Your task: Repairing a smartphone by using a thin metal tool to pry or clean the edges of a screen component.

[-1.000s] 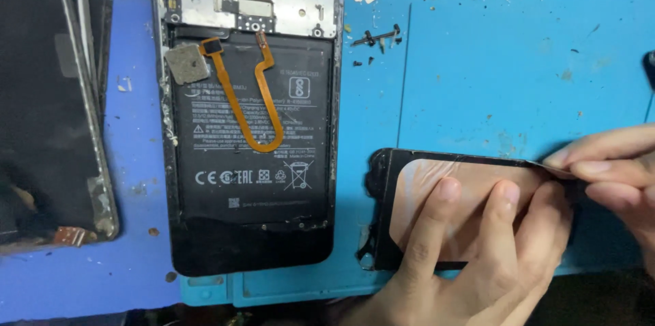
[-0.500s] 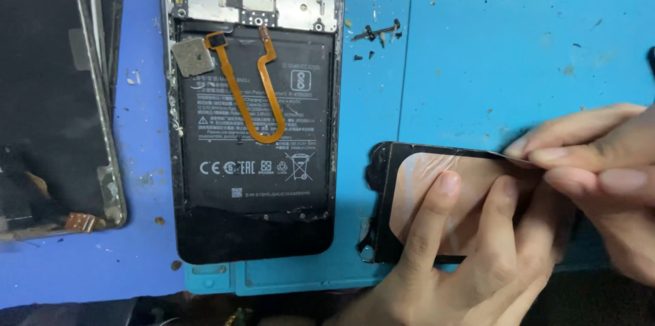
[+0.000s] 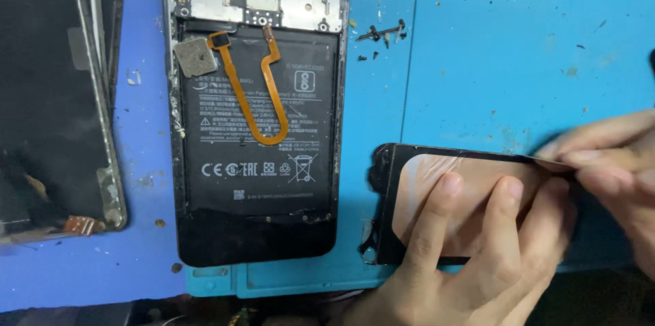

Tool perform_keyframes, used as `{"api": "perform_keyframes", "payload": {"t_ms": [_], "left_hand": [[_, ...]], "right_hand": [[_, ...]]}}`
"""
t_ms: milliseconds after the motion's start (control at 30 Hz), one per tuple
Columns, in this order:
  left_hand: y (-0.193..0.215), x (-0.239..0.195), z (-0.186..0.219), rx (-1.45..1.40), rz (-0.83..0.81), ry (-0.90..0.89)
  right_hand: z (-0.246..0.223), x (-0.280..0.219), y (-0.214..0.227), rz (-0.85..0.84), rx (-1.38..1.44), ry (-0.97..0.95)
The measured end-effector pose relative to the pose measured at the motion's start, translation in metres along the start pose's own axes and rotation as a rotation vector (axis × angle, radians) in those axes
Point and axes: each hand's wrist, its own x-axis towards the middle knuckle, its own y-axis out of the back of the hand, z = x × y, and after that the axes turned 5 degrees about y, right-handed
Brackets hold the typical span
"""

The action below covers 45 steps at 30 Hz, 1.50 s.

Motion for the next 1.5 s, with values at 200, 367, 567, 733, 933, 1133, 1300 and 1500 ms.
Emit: {"api": "perform_keyframes", "payload": {"t_ms": [200, 367, 567, 733, 933, 1133, 1300, 1500], "left_hand": [[-0.003, 0.005, 0.001, 0.049, 0.002, -0.052], [0.005, 0.007, -0.001, 0.049, -0.016, -0.072], [-0.001, 0.003, 0.003, 0.041, 0.015, 0.004], [0.004, 0.003, -0.001, 0.072, -0.005, 0.001], [0.009, -0.001, -0.002, -0.027, -0.048, 0.035], [0.002, -0.006, -0.008, 0.044, 0.045, 0.015], [0.005, -0.003, -0.012, 0.098, 0.081, 0.009], [0.003, -0.007, -0.012, 0.056, 0.111, 0.013]], "right_hand": [[0.003, 0.001, 0.003, 0.041, 0.162, 0.049], [-0.042, 0.024, -0.007, 0.026, 0.167, 0.512], [0.007, -0.001, 0.000, 0.012, 0.209, 0.207], [-0.036, 0.016, -0.009, -0.011, 0.130, 0.517], [-0.038, 0.024, -0.017, 0.014, 0.220, 0.378], [-0.027, 0.016, -0.014, -0.007, 0.165, 0.342], [-0.063, 0.032, -0.021, -0.033, 0.127, 0.437], [-0.034, 0.021, -0.020, 0.002, 0.222, 0.217]]}}
